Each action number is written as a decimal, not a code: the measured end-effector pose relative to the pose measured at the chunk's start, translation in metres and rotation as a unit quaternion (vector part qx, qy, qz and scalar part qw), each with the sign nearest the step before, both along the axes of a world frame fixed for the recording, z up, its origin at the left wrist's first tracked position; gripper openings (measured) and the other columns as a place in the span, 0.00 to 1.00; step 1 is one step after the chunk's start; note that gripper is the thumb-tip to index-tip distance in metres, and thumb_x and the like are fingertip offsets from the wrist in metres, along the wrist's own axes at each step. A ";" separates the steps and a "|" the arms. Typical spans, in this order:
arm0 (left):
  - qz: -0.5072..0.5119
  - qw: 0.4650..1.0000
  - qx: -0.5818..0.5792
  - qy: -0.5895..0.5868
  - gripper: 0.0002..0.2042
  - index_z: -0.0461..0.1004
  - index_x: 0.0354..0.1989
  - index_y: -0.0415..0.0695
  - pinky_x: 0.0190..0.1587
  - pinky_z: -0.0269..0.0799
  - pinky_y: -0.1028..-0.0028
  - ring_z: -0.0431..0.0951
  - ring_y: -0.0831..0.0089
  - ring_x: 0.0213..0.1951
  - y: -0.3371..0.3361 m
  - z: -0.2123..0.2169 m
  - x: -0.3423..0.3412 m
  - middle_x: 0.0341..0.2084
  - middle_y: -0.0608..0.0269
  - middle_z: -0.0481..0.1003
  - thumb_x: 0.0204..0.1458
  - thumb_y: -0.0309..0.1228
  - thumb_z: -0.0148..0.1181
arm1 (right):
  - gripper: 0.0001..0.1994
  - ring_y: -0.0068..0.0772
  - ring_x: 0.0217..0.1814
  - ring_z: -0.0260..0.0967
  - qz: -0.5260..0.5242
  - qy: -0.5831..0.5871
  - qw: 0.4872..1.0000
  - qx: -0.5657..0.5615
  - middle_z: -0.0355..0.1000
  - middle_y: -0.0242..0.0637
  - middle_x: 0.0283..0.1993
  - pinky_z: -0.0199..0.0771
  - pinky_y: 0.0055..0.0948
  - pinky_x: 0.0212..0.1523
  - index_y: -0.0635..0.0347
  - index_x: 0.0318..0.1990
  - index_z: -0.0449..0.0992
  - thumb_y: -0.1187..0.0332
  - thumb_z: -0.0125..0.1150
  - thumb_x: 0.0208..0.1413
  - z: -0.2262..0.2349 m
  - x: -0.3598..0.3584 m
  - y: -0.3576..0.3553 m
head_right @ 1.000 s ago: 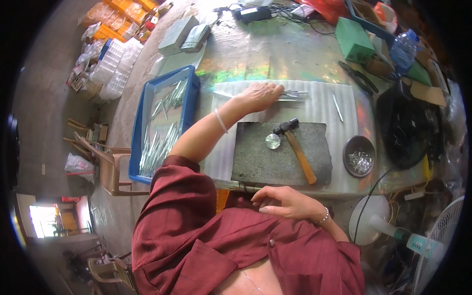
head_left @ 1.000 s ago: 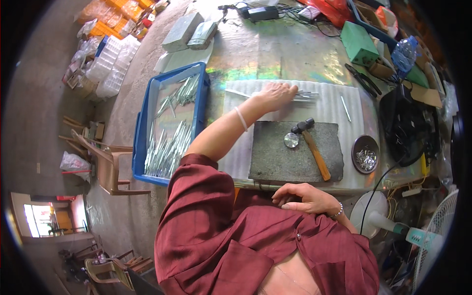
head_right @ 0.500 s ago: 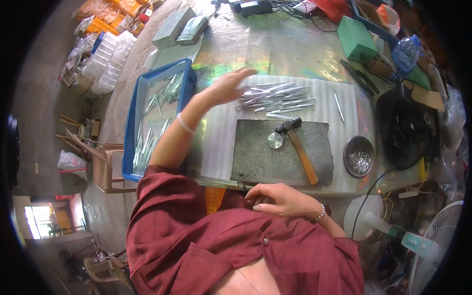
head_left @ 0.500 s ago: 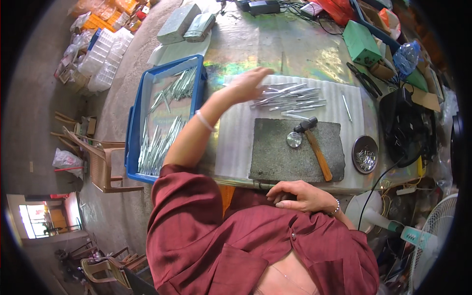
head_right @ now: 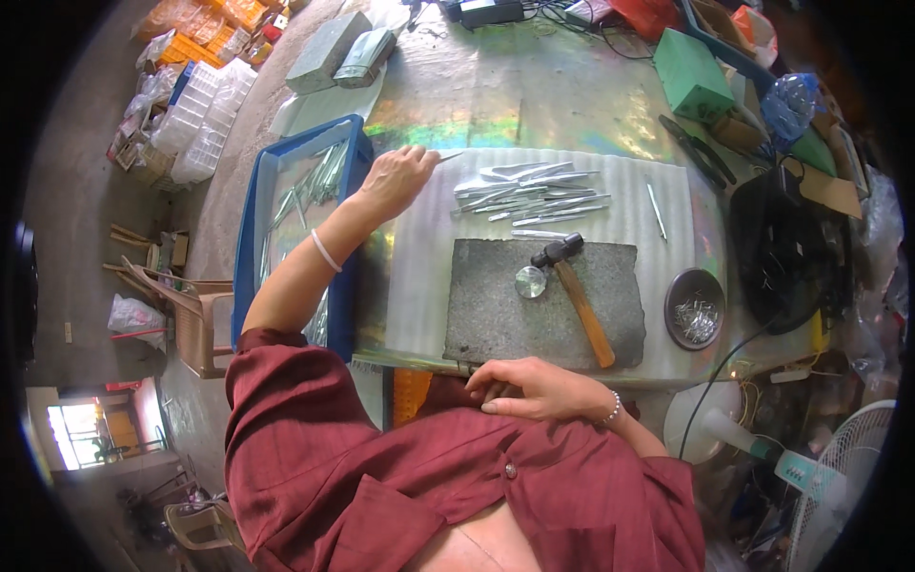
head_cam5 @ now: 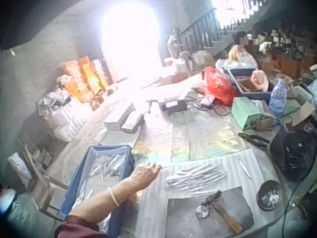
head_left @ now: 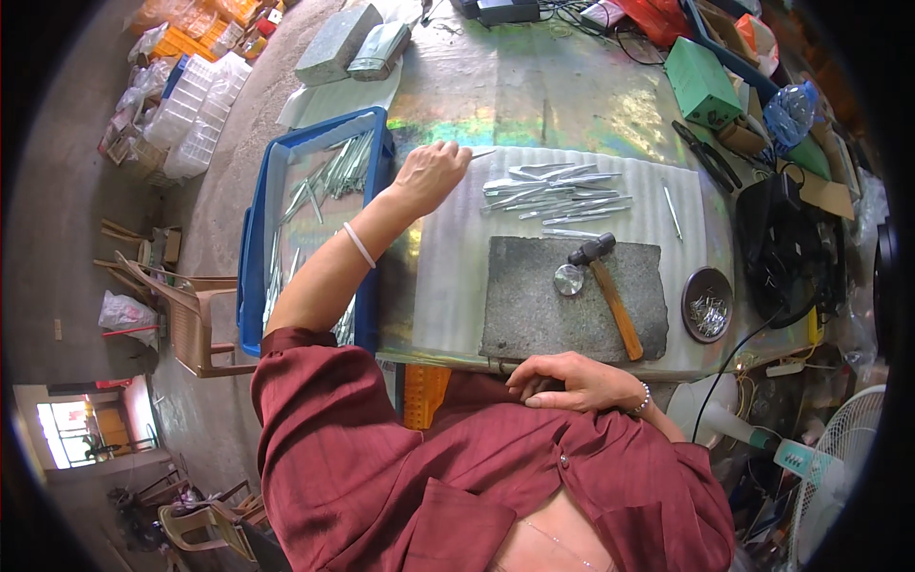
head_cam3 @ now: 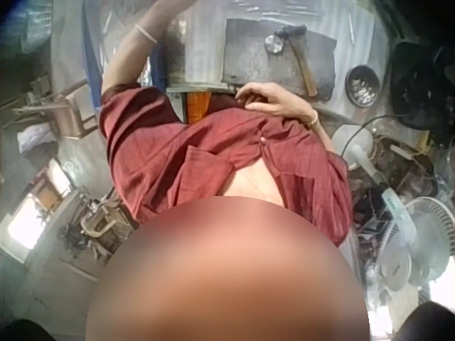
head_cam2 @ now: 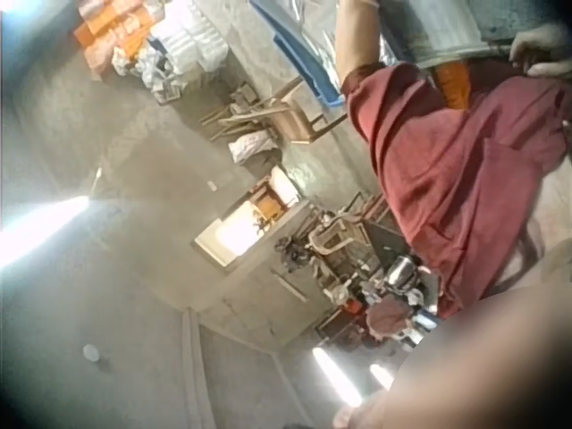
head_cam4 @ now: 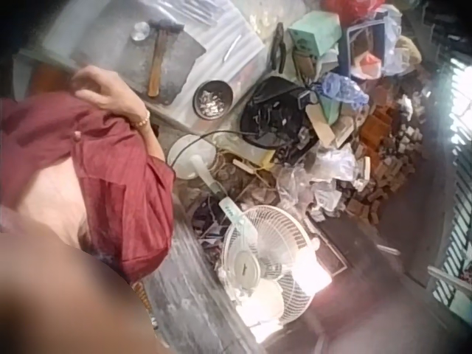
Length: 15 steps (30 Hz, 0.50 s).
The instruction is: Assembling and hammering small metal components into strips on a workbench.
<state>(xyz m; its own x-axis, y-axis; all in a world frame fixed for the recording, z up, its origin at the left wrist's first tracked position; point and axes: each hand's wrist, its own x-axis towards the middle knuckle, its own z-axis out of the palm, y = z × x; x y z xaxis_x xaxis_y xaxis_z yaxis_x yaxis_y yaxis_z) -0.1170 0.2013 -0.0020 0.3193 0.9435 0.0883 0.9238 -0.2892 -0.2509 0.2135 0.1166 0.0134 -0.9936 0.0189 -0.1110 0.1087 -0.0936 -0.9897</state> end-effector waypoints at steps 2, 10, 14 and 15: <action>0.017 0.997 0.006 -0.080 0.09 0.70 0.39 0.42 0.38 0.73 0.65 0.76 0.60 0.37 -0.001 0.004 0.009 0.31 0.55 0.73 0.49 0.24 0.50 | 0.15 0.32 0.46 0.71 0.002 -0.005 1.000 -0.015 0.73 0.41 0.44 0.70 0.28 0.48 0.65 0.49 0.67 0.71 0.54 0.54 0.002 -0.005 -0.003; -0.040 0.975 -0.063 -0.210 0.12 0.69 0.41 0.41 0.42 0.72 0.63 0.74 0.57 0.43 0.007 0.025 0.065 0.37 0.53 0.71 0.46 0.25 0.51 | 0.16 0.29 0.49 0.70 -0.011 -0.107 0.989 -0.102 0.71 0.41 0.47 0.68 0.28 0.51 0.67 0.52 0.66 0.75 0.54 0.55 -0.001 -0.004 -0.003; 0.102 0.935 -0.008 -0.339 0.15 0.72 0.43 0.43 0.42 0.72 0.62 0.74 0.55 0.43 -0.042 0.052 -0.024 0.38 0.52 0.74 0.45 0.23 0.50 | 0.16 0.31 0.53 0.68 -0.013 -0.104 0.985 -0.136 0.70 0.43 0.50 0.66 0.29 0.54 0.70 0.51 0.66 0.78 0.51 0.54 0.007 -0.012 0.000; 0.164 0.927 0.000 -0.336 0.15 0.73 0.43 0.42 0.44 0.71 0.63 0.74 0.54 0.43 -0.056 0.052 -0.060 0.40 0.49 0.75 0.45 0.24 0.51 | 0.16 0.32 0.54 0.67 -0.022 -0.099 0.981 -0.168 0.70 0.43 0.50 0.65 0.29 0.55 0.71 0.51 0.66 0.78 0.50 0.54 0.007 -0.015 0.000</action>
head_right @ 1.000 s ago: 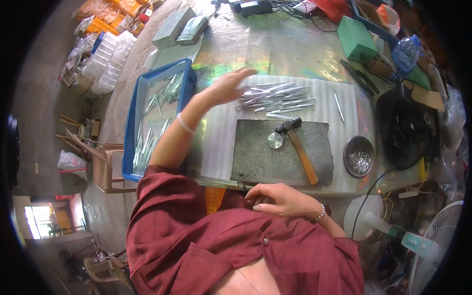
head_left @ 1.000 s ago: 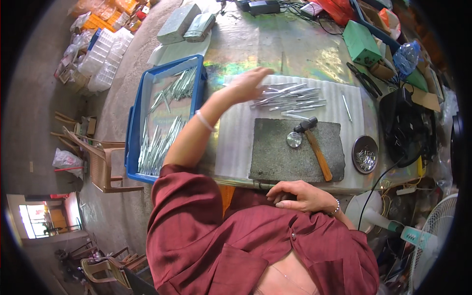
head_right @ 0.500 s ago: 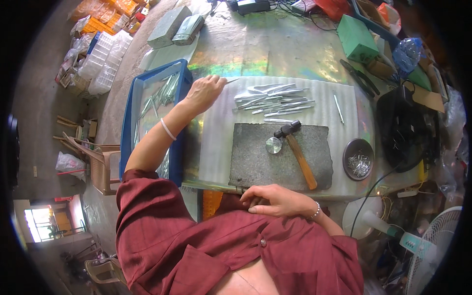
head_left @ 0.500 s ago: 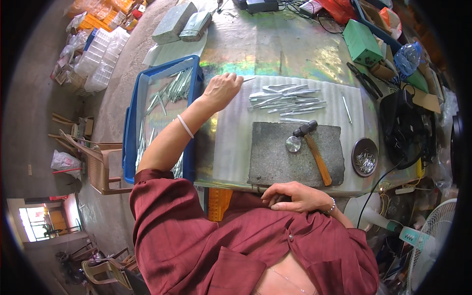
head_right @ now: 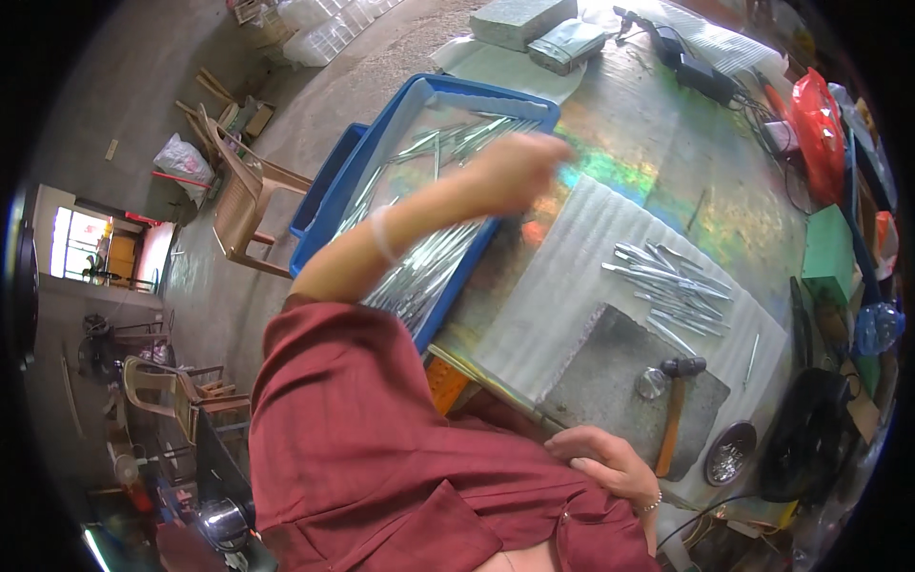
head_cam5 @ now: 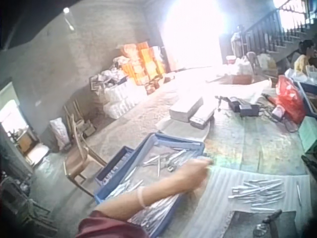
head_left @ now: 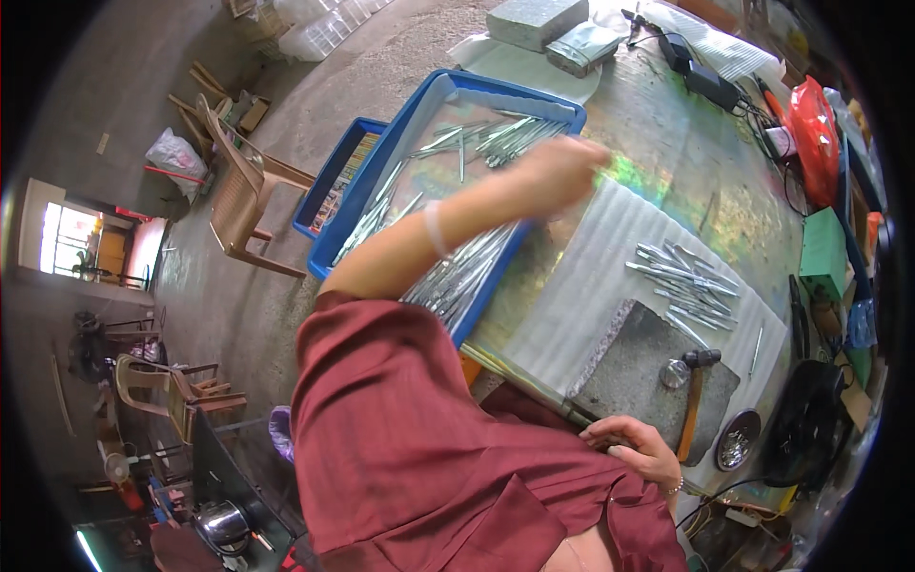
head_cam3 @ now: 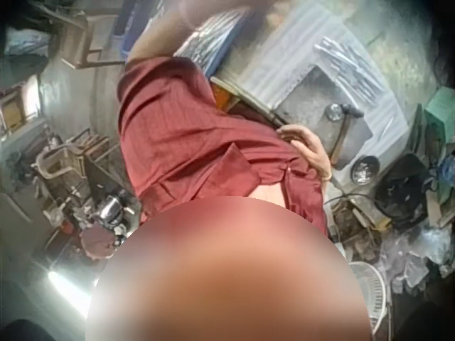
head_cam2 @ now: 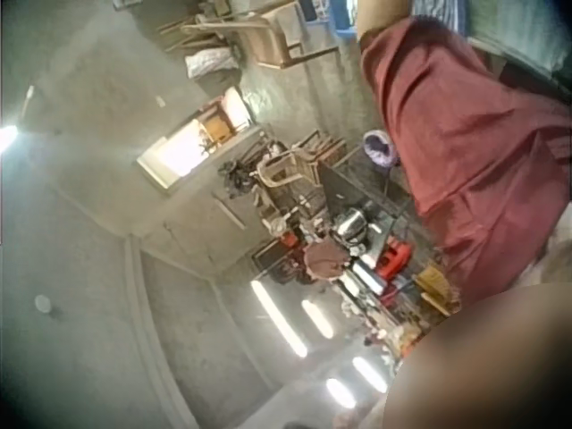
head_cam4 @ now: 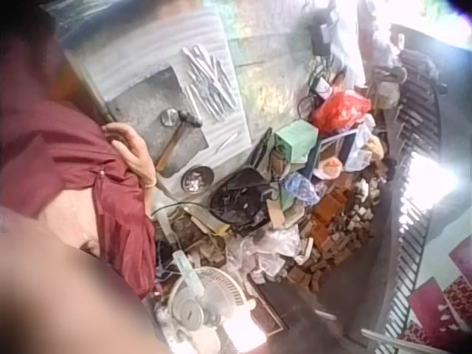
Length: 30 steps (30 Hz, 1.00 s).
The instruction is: Assembling and hammering small metal components into strips on a workbench.
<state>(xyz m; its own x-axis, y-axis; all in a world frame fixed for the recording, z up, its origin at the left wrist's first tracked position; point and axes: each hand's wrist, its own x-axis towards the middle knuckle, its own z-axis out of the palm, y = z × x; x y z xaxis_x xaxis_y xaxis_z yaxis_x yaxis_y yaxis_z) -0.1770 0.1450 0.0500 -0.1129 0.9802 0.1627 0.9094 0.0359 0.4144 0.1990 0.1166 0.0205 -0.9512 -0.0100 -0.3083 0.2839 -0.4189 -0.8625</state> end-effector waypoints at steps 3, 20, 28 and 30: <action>0.110 0.993 -0.014 0.048 0.21 0.69 0.47 0.38 0.53 0.65 0.63 0.70 0.55 0.50 -0.052 -0.014 -0.101 0.45 0.47 0.71 0.45 0.36 0.58 | 0.16 0.34 0.54 0.66 -0.006 -0.007 0.998 -0.059 0.69 0.44 0.50 0.63 0.31 0.56 0.71 0.51 0.67 0.76 0.48 0.54 -0.002 -0.002 0.004; 0.103 0.968 -0.208 0.091 0.31 0.59 0.55 0.34 0.58 0.60 0.65 0.64 0.51 0.56 -0.083 -0.067 -0.210 0.52 0.42 0.63 0.43 0.37 0.61 | 0.18 0.44 0.60 0.61 -0.065 0.002 0.979 -0.191 0.64 0.53 0.55 0.57 0.39 0.62 0.73 0.54 0.62 0.73 0.50 0.57 -0.009 -0.002 0.003; 0.206 0.949 -0.136 0.196 0.14 0.68 0.40 0.34 0.50 0.69 0.59 0.69 0.50 0.47 -0.073 -0.080 -0.164 0.42 0.44 0.67 0.45 0.29 0.54 | 0.18 0.44 0.60 0.61 -0.068 -0.011 0.980 -0.187 0.64 0.53 0.55 0.57 0.39 0.62 0.73 0.54 0.62 0.75 0.50 0.56 -0.008 0.000 0.001; 0.201 0.946 -0.131 0.218 0.13 0.68 0.40 0.34 0.49 0.69 0.60 0.70 0.50 0.46 -0.069 -0.087 -0.168 0.42 0.45 0.68 0.47 0.28 0.50 | 0.18 0.44 0.60 0.61 -0.067 -0.010 0.981 -0.182 0.64 0.53 0.55 0.57 0.39 0.62 0.73 0.54 0.62 0.75 0.50 0.56 -0.005 -0.001 0.002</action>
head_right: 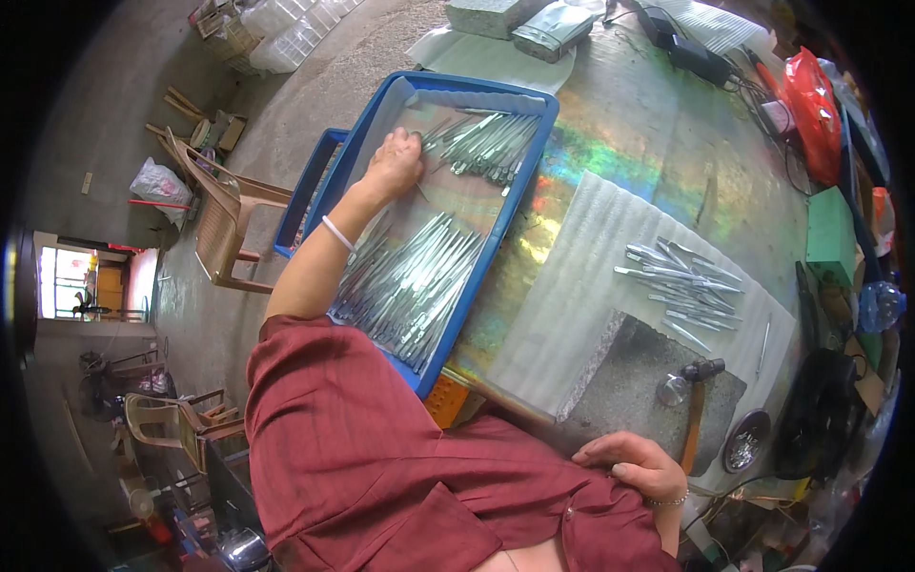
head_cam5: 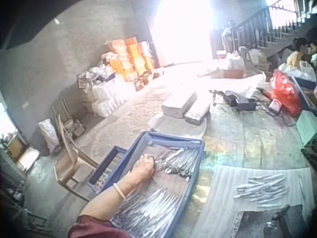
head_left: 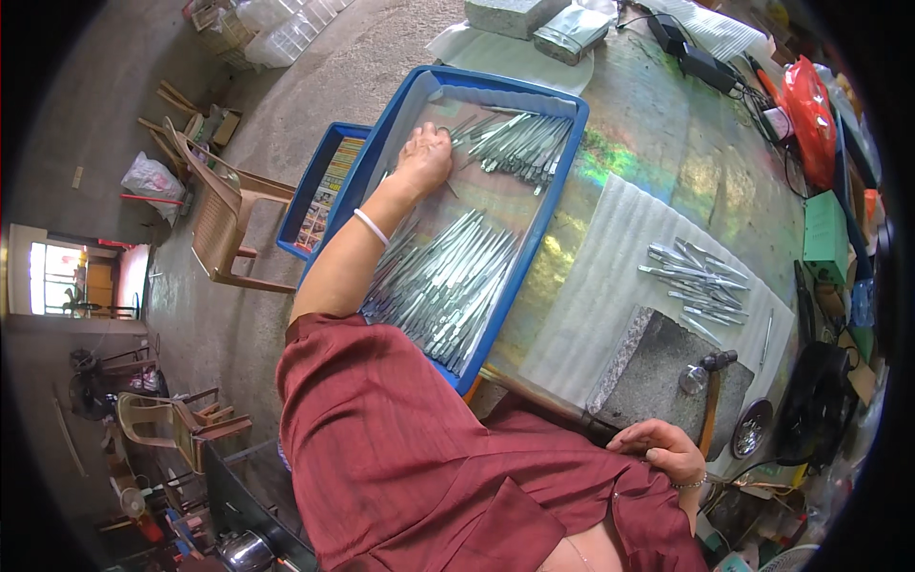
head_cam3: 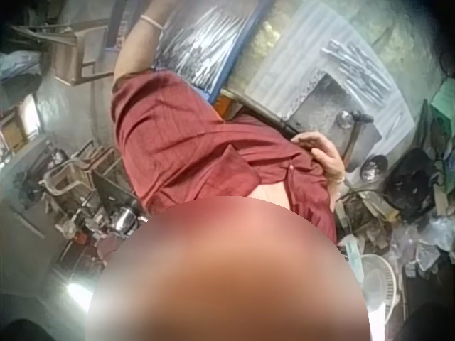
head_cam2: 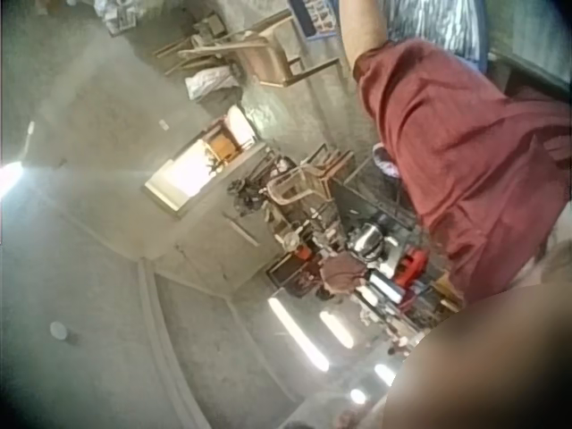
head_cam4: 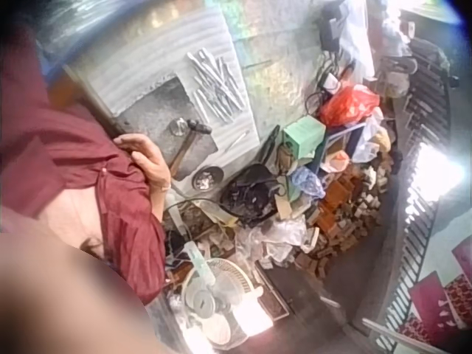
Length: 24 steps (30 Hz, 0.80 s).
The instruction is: Assembling and hammering small metal components into strips on a workbench.
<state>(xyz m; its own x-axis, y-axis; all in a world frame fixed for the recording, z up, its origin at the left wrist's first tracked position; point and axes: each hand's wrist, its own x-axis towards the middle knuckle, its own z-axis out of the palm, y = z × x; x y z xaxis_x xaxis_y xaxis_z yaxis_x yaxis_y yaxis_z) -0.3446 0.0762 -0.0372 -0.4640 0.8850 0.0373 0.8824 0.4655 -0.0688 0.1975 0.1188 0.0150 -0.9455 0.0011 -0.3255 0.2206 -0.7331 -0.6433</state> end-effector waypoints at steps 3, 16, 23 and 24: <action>-0.007 1.000 -0.004 0.026 0.11 0.67 0.41 0.35 0.47 0.71 0.61 0.71 0.50 0.45 0.009 -0.005 -0.007 0.42 0.45 0.69 0.51 0.26 0.44 | 0.18 0.43 0.60 0.61 0.003 0.007 1.000 0.003 0.64 0.53 0.55 0.57 0.39 0.62 0.73 0.54 0.62 0.74 0.50 0.57 -0.001 -0.001 0.000; 0.047 0.994 0.012 -0.098 0.14 0.62 0.43 0.33 0.47 0.69 0.56 0.74 0.43 0.42 0.017 0.005 -0.041 0.36 0.36 0.74 0.51 0.29 0.46 | 0.17 0.41 0.61 0.60 0.022 0.034 0.999 0.002 0.64 0.50 0.56 0.57 0.39 0.62 0.72 0.54 0.61 0.73 0.49 0.59 0.000 0.000 0.001; 0.009 0.984 0.102 -0.149 0.13 0.70 0.39 0.39 0.44 0.69 0.57 0.75 0.49 0.41 0.022 0.029 -0.046 0.35 0.44 0.75 0.49 0.35 0.56 | 0.17 0.40 0.60 0.61 0.036 0.039 0.998 0.015 0.64 0.49 0.56 0.57 0.38 0.61 0.72 0.54 0.61 0.73 0.49 0.59 -0.002 0.002 0.002; 0.001 0.989 0.070 -0.129 0.15 0.71 0.40 0.39 0.45 0.69 0.58 0.75 0.50 0.41 0.024 0.023 -0.047 0.35 0.43 0.75 0.48 0.36 0.58 | 0.17 0.40 0.60 0.61 0.035 0.039 0.999 0.014 0.64 0.49 0.56 0.57 0.38 0.61 0.71 0.54 0.61 0.73 0.48 0.59 -0.002 0.003 0.002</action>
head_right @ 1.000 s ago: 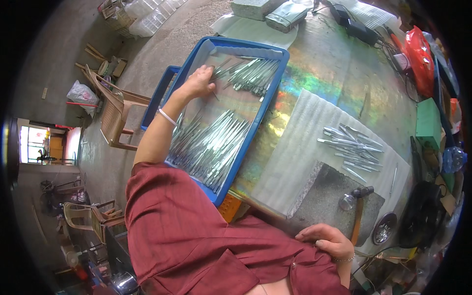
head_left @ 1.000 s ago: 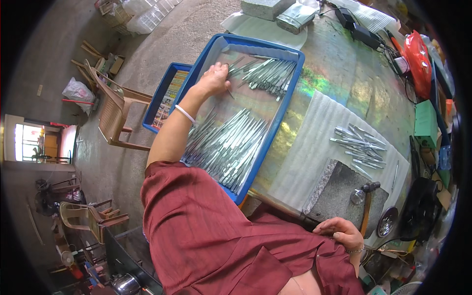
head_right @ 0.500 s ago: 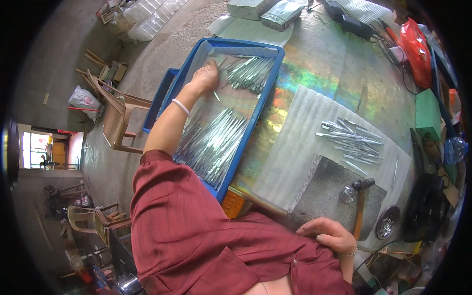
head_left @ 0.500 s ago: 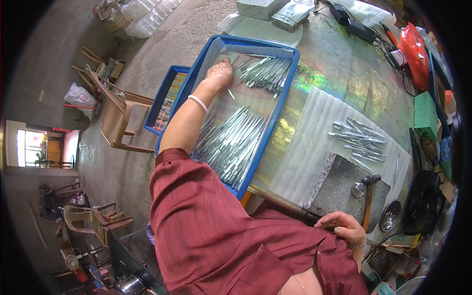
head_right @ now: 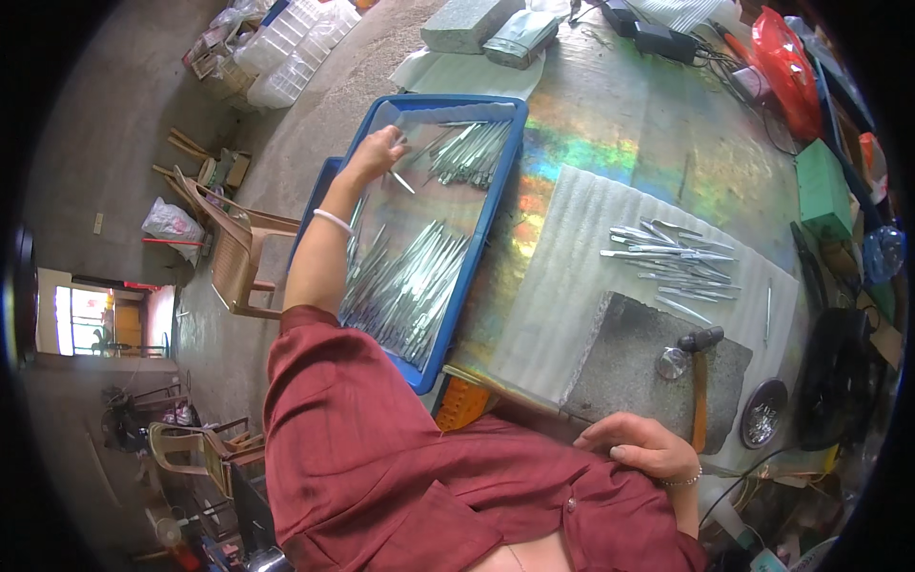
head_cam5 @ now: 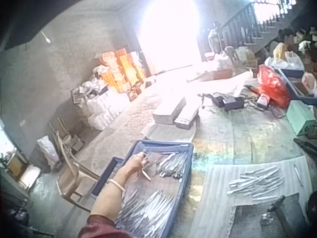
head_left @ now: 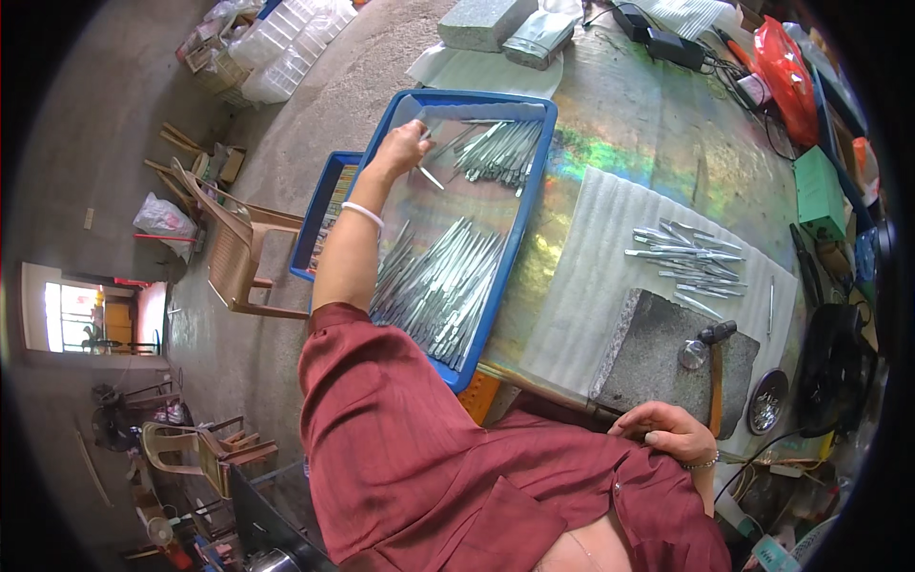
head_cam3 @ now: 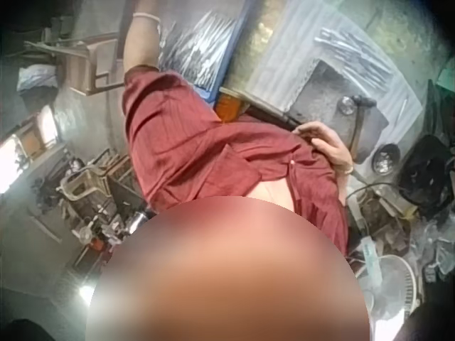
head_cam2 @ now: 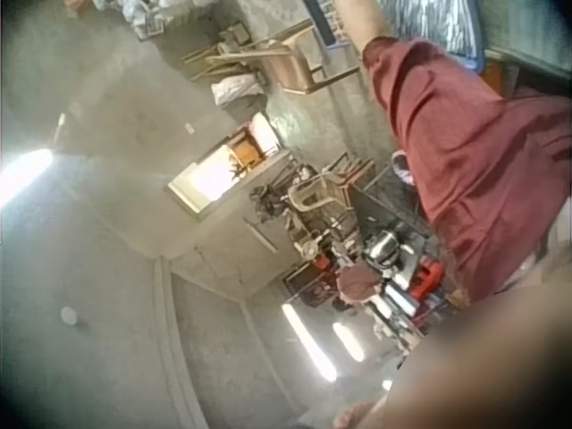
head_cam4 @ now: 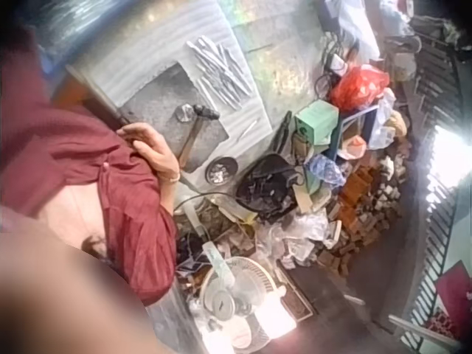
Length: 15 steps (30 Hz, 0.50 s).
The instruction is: Assembling and hammering small metal components into strips on a workbench.
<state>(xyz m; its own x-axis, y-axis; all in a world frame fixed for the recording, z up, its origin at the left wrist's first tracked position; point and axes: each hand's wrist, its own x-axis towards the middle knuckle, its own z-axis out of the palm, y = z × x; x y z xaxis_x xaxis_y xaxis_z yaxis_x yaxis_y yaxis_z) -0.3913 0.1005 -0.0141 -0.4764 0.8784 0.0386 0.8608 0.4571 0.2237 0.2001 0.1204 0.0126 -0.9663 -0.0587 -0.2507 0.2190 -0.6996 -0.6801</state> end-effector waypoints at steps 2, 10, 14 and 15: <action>0.001 0.999 -0.036 0.007 0.15 0.73 0.38 0.38 0.45 0.69 0.60 0.74 0.49 0.43 0.000 -0.014 -0.009 0.36 0.42 0.75 0.48 0.36 0.59 | 0.17 0.40 0.60 0.61 -0.003 0.004 1.000 0.000 0.64 0.49 0.56 0.57 0.38 0.61 0.71 0.54 0.61 0.73 0.48 0.59 0.002 0.000 -0.001; -0.025 0.999 -0.024 -0.001 0.19 0.74 0.34 0.33 0.46 0.68 0.61 0.74 0.48 0.43 0.005 -0.014 0.002 0.37 0.39 0.74 0.46 0.41 0.61 | 0.18 0.34 0.58 0.62 0.026 -0.021 0.998 0.057 0.66 0.44 0.54 0.59 0.32 0.60 0.70 0.55 0.63 0.72 0.50 0.59 0.004 0.002 0.004; 0.019 0.998 -0.059 -0.015 0.18 0.74 0.32 0.32 0.46 0.68 0.60 0.73 0.48 0.43 0.004 -0.019 0.000 0.36 0.38 0.74 0.47 0.40 0.60 | 0.18 0.32 0.58 0.63 0.048 -0.009 0.996 0.079 0.66 0.44 0.54 0.62 0.30 0.59 0.69 0.55 0.63 0.71 0.49 0.59 0.003 0.003 0.003; 0.011 0.998 -0.060 -0.013 0.18 0.74 0.32 0.32 0.46 0.68 0.60 0.73 0.48 0.43 0.006 -0.018 0.002 0.36 0.38 0.74 0.47 0.40 0.60 | 0.18 0.32 0.58 0.63 0.054 -0.009 0.994 0.093 0.66 0.44 0.54 0.62 0.30 0.59 0.69 0.55 0.63 0.71 0.49 0.59 0.005 0.004 0.005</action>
